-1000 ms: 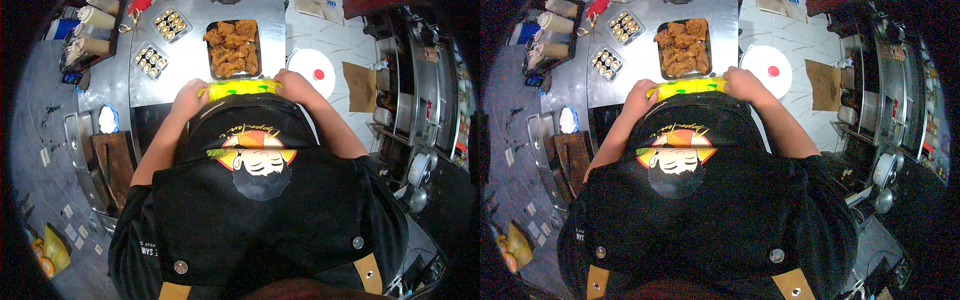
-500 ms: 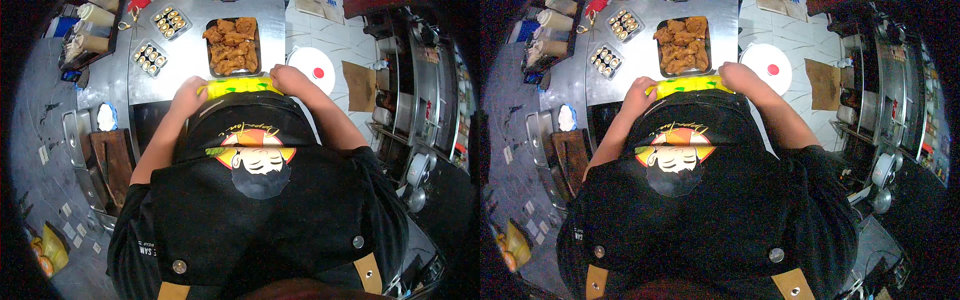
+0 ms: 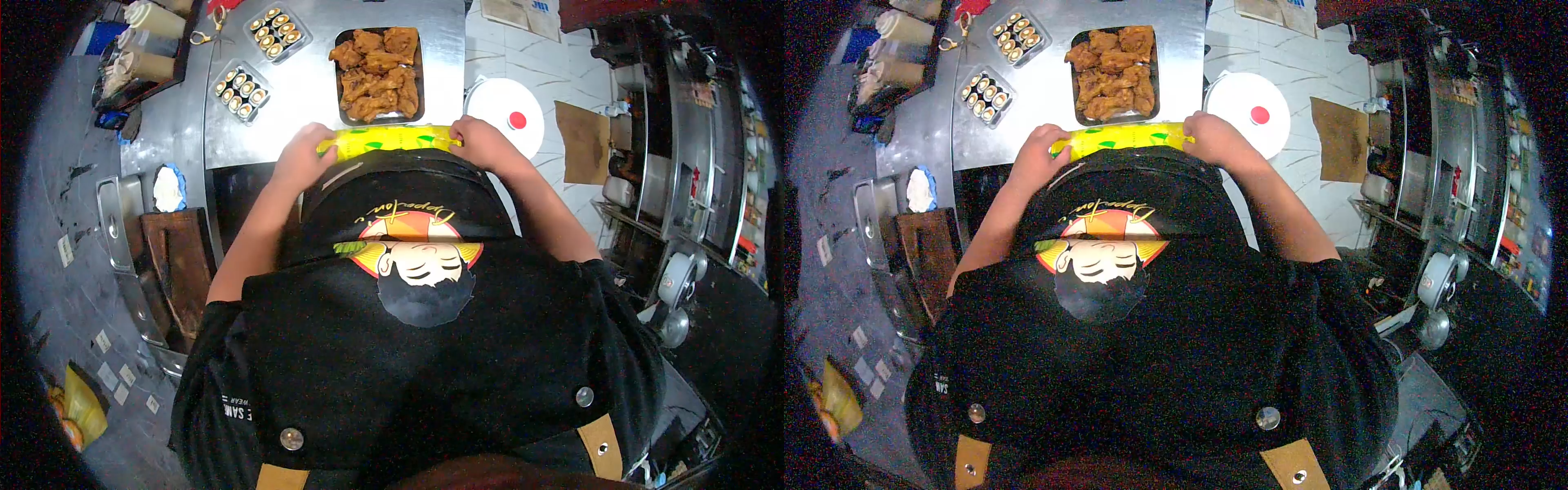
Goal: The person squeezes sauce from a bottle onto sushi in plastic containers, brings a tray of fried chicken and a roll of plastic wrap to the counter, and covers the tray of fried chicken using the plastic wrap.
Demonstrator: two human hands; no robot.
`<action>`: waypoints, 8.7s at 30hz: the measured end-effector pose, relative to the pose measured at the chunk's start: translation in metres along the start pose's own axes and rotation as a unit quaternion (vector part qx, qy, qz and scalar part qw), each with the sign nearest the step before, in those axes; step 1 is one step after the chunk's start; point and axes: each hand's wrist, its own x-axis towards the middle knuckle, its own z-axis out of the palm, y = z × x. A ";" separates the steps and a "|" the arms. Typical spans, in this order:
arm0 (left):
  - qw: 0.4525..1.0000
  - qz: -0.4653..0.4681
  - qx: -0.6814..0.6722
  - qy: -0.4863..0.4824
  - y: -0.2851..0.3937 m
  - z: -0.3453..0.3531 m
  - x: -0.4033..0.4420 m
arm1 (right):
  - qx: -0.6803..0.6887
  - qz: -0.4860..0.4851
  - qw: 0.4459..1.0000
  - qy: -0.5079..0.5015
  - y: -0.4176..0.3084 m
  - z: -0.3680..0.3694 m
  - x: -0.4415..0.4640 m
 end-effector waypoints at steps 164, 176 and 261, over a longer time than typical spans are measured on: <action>0.975 -0.168 -0.112 -0.093 0.037 -0.038 -0.019 | 0.324 0.105 0.939 0.049 -0.014 0.012 -0.037; 0.962 -0.172 -0.183 -0.108 0.055 -0.067 -0.021 | 0.306 0.077 0.946 0.072 -0.028 -0.022 -0.055; 0.932 -0.241 -0.233 0.140 0.119 -0.177 0.140 | 0.600 0.038 0.767 0.224 -0.083 -0.200 0.040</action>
